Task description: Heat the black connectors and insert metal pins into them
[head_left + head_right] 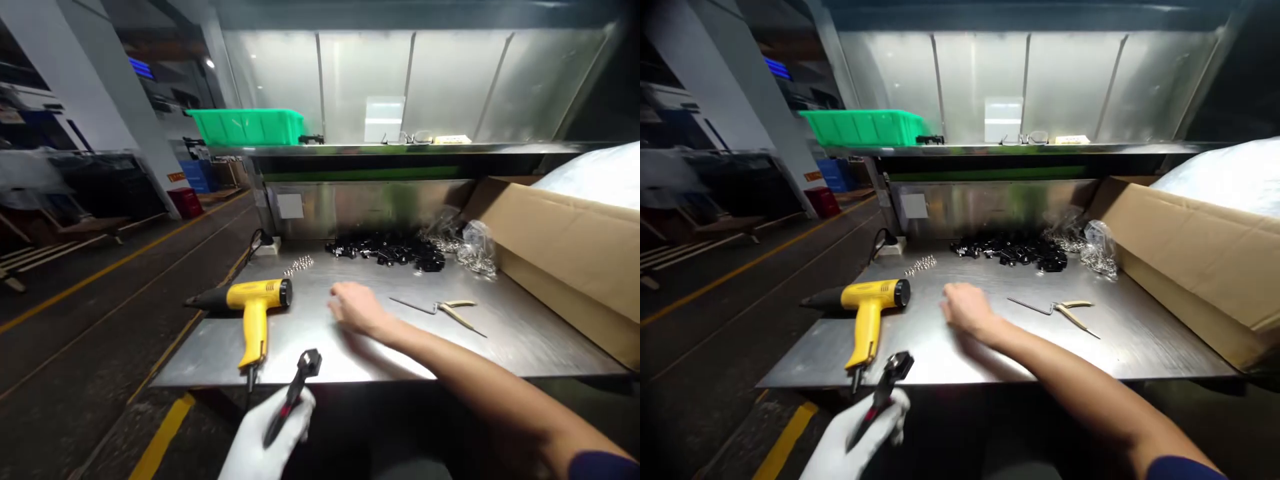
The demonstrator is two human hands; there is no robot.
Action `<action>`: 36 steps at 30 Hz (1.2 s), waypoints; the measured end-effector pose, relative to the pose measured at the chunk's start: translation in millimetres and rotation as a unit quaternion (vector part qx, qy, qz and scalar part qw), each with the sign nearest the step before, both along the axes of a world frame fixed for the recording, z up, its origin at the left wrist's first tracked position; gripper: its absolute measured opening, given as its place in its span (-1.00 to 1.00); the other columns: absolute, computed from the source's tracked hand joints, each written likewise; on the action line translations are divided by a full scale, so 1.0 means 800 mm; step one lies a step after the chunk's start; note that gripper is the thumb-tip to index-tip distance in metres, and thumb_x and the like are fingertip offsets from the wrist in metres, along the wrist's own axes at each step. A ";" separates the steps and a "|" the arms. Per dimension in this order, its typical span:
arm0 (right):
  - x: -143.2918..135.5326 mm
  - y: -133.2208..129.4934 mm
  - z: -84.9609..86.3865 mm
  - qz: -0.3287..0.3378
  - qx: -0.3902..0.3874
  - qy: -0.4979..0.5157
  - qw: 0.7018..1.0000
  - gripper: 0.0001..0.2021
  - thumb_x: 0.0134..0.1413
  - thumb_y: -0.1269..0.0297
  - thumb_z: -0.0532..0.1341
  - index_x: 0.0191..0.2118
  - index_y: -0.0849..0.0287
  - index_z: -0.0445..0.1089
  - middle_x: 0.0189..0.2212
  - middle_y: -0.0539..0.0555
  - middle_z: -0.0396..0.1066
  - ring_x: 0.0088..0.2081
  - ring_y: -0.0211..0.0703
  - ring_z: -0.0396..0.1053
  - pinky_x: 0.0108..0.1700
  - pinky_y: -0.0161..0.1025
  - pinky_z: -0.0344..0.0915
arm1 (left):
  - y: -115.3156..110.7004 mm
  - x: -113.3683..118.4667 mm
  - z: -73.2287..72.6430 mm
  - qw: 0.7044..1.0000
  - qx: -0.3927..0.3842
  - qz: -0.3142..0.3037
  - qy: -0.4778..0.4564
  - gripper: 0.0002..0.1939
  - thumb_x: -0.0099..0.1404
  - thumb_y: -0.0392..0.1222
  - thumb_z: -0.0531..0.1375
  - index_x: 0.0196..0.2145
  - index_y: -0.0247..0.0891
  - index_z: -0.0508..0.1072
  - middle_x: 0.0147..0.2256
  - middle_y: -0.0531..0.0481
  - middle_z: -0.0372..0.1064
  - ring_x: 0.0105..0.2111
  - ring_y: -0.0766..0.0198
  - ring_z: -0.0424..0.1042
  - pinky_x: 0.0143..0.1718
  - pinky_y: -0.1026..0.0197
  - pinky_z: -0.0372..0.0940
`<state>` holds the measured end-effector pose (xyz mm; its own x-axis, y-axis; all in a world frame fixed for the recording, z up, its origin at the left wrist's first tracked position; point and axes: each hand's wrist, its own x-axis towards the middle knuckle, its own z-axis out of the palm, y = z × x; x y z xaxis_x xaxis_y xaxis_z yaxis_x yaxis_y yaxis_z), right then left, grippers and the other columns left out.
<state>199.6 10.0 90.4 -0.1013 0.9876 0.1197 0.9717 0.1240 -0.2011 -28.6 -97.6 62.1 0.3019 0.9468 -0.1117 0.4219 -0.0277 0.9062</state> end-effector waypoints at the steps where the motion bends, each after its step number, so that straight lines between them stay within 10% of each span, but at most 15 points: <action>1: 0.041 -0.009 -0.005 -0.032 0.011 -0.019 0.999 -0.68 0.33 0.14 0.21 0.09 0.19 0.37 0.04 0.16 0.39 -0.01 -0.02 0.41 0.02 0.03 0.41 | 0.015 0.015 0.006 0.999 0.035 -0.015 0.015 -0.58 0.31 0.20 0.15 -0.46 -0.20 0.41 -0.47 0.03 0.38 -0.40 0.19 0.38 -0.33 0.22 0.31; 5: 0.173 -0.036 -0.038 -0.119 -0.009 -0.077 0.990 -0.66 0.29 0.11 0.24 0.05 0.22 0.39 0.02 0.17 0.39 0.00 0.01 0.39 0.03 0.07 0.39 | 0.071 0.070 0.007 0.984 0.150 -0.038 0.091 -0.65 0.38 0.05 0.11 -0.44 -0.22 0.42 -0.51 0.03 0.36 -0.46 0.22 0.38 -0.41 0.21 0.23; 9: 0.226 -0.050 -0.075 -0.104 -0.037 -0.067 0.992 -0.75 0.33 0.15 0.19 -0.07 0.24 0.41 -0.11 0.12 0.41 -0.09 -0.06 0.40 -0.02 0.00 0.38 | 0.109 0.109 -0.017 0.962 0.219 -0.025 0.160 -0.76 0.37 -0.02 0.14 -0.31 -0.22 0.48 -0.38 0.00 0.45 -0.34 0.21 0.44 -0.26 0.19 0.26; 20: 0.217 -0.047 -0.077 0.042 0.025 0.136 0.990 -0.77 0.43 0.21 0.01 0.02 0.17 0.29 -0.49 -0.06 0.39 -0.50 -0.23 0.33 -0.40 -0.27 0.21 | 0.145 0.136 -0.040 0.847 0.344 -0.056 0.401 -0.57 0.31 0.23 0.17 -0.21 -0.21 0.50 -0.32 -0.06 0.41 -0.29 0.11 0.41 -0.25 0.14 0.22; 25: 0.204 -0.049 -0.092 0.164 0.122 0.215 0.955 -0.79 0.37 0.30 0.13 -0.04 0.21 0.48 -0.28 0.04 0.54 -0.28 -0.19 0.47 -0.24 -0.26 0.36 | 0.145 0.139 -0.037 0.830 0.331 -0.073 0.443 -0.54 0.31 0.28 0.15 -0.13 -0.15 0.50 -0.33 -0.02 0.38 -0.29 0.13 0.40 -0.30 0.18 0.19; 36: 0.204 -0.043 -0.096 0.179 0.078 0.206 0.959 -0.81 0.33 0.33 0.16 -0.16 0.20 0.55 -0.29 0.04 0.57 -0.32 -0.16 0.49 -0.29 -0.19 0.43 | 0.147 0.139 -0.034 0.814 0.323 -0.101 0.473 -0.52 0.31 0.29 0.13 -0.08 -0.11 0.50 -0.35 -0.02 0.35 -0.32 0.13 0.38 -0.34 0.17 0.16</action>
<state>362.6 -24.3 13.6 -0.3432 0.8649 0.3662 0.7031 0.4951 -0.5103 82.7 20.3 34.9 0.5268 0.8420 0.1164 0.8498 -0.5246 -0.0511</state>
